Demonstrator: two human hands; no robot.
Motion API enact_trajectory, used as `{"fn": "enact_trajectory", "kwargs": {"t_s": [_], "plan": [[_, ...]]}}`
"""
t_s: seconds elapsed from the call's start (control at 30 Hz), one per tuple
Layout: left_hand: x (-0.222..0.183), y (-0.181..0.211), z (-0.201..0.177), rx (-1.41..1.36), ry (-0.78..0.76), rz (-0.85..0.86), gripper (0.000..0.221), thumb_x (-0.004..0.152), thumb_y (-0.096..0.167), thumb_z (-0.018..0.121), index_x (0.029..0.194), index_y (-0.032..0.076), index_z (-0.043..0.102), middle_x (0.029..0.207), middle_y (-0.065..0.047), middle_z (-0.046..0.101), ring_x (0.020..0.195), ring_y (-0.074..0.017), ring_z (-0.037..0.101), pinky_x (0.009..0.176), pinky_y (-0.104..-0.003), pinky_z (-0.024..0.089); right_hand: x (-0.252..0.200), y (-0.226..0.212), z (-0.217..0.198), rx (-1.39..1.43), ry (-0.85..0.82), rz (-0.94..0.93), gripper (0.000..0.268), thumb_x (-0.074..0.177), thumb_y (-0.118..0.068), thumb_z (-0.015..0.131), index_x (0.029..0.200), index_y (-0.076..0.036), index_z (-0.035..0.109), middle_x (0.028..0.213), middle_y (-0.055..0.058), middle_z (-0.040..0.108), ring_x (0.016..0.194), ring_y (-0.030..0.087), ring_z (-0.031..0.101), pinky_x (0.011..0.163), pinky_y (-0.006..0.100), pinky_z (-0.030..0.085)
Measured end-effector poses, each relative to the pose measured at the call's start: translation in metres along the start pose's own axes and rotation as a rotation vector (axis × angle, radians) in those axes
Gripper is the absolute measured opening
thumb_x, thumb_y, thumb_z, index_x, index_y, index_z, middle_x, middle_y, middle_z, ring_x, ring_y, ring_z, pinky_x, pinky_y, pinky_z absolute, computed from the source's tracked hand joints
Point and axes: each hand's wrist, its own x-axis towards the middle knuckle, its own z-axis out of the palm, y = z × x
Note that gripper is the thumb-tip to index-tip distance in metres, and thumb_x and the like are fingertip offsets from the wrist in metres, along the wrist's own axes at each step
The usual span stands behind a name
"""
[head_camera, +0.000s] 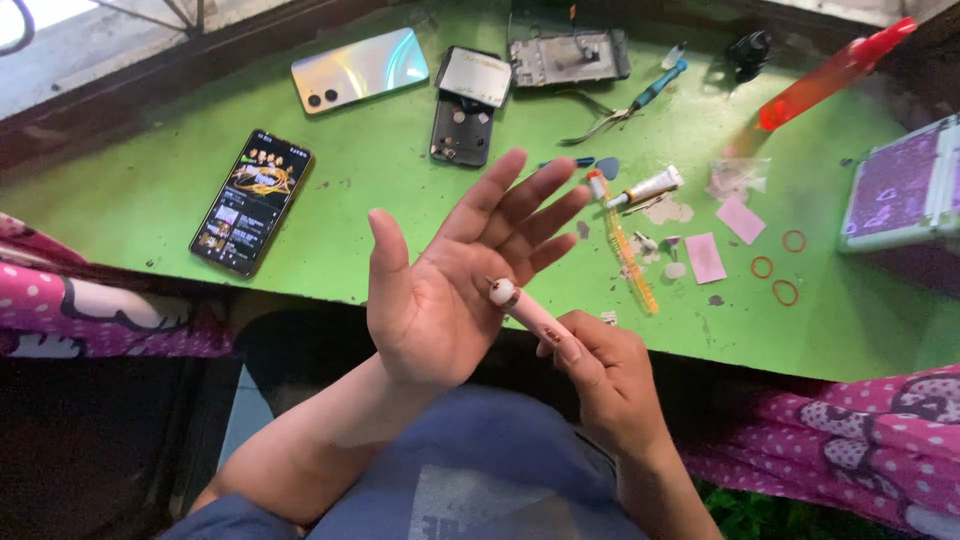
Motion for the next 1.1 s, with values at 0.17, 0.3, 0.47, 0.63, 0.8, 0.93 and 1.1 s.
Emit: {"fn": "enact_trajectory", "kwargs": {"t_s": [0.17, 0.3, 0.47, 0.63, 0.8, 0.93, 1.1], "plan": [[-0.012, -0.013, -0.018, 0.38, 0.003, 0.006, 0.06, 0.107, 0.045, 0.037, 0.15, 0.004, 0.044, 0.157, -0.017, 0.048, 0.147, -0.032, 0.048, 0.124, -0.046, 0.039, -0.002, 0.002, 0.0, -0.174, 0.14, -0.01, 0.04, 0.1, -0.038, 0.051, 0.075, -0.011, 0.069, 0.057, -0.004, 0.051, 0.052, 0.01, 0.043, 0.052, 0.027, 0.033], [-0.03, -0.03, -0.026, 0.599, 0.116, -0.001, 0.036, 0.106, 0.028, 0.054, 0.129, 0.002, 0.065, 0.127, -0.016, 0.072, 0.12, -0.0319, 0.072, 0.108, -0.045, 0.057, -0.015, 0.004, 0.007, -0.337, 0.224, -0.033, 0.036, 0.096, -0.042, 0.056, 0.083, -0.012, 0.071, 0.058, -0.003, 0.052, 0.052, 0.013, 0.045, 0.05, 0.031, 0.035], [-0.035, -0.041, -0.035, 0.601, 0.11, 0.026, 0.033, 0.106, 0.028, 0.053, 0.123, 0.004, 0.067, 0.115, -0.02, 0.076, 0.114, -0.0309, 0.074, 0.105, -0.045, 0.058, -0.029, 0.009, 0.01, -0.494, 0.246, -0.032, 0.034, 0.095, -0.045, 0.058, 0.079, -0.017, 0.068, 0.055, 0.0, 0.053, 0.049, 0.018, 0.05, 0.05, 0.034, 0.039], [-0.03, -0.047, -0.041, 0.565, 0.113, -0.078, 0.034, 0.105, 0.029, 0.052, 0.121, 0.004, 0.068, 0.112, -0.021, 0.076, 0.115, -0.0338, 0.074, 0.101, -0.045, 0.061, -0.027, 0.015, -0.002, -0.288, 0.156, 0.078, 0.039, 0.098, -0.04, 0.06, 0.069, -0.014, 0.055, 0.056, -0.004, 0.042, 0.052, 0.012, 0.038, 0.05, 0.031, 0.032], [-0.024, -0.055, -0.051, 0.614, 0.156, -0.119, 0.041, 0.105, 0.031, 0.049, 0.133, 0.003, 0.061, 0.12, -0.021, 0.074, 0.113, -0.0331, 0.074, 0.102, -0.045, 0.06, -0.014, 0.012, -0.003, -0.171, 0.097, 0.197, 0.033, 0.101, -0.039, 0.054, 0.083, -0.015, 0.068, 0.067, -0.006, 0.052, 0.063, 0.009, 0.047, 0.058, 0.029, 0.038], [-0.023, -0.061, -0.062, 0.574, 0.278, -0.076, 0.039, 0.096, 0.023, 0.065, 0.13, 0.003, 0.064, 0.115, -0.019, 0.077, 0.108, -0.0311, 0.076, 0.098, -0.043, 0.063, -0.019, 0.035, -0.01, 0.261, 0.063, 0.159, 0.02, 0.093, -0.017, 0.059, 0.112, -0.01, 0.055, 0.081, 0.006, 0.062, 0.073, 0.013, 0.057, 0.069, 0.026, 0.045], [-0.019, -0.083, -0.088, 0.271, 0.321, 0.076, 0.031, 0.101, 0.016, 0.063, 0.129, 0.005, 0.066, 0.119, -0.023, 0.074, 0.111, -0.038, 0.072, 0.097, -0.049, 0.057, -0.001, 0.113, 0.013, 0.897, 0.195, -0.249, 0.061, 0.081, -0.016, 0.083, 0.13, -0.001, 0.05, 0.092, 0.021, 0.071, 0.084, 0.023, 0.07, 0.074, 0.033, 0.053]]}}
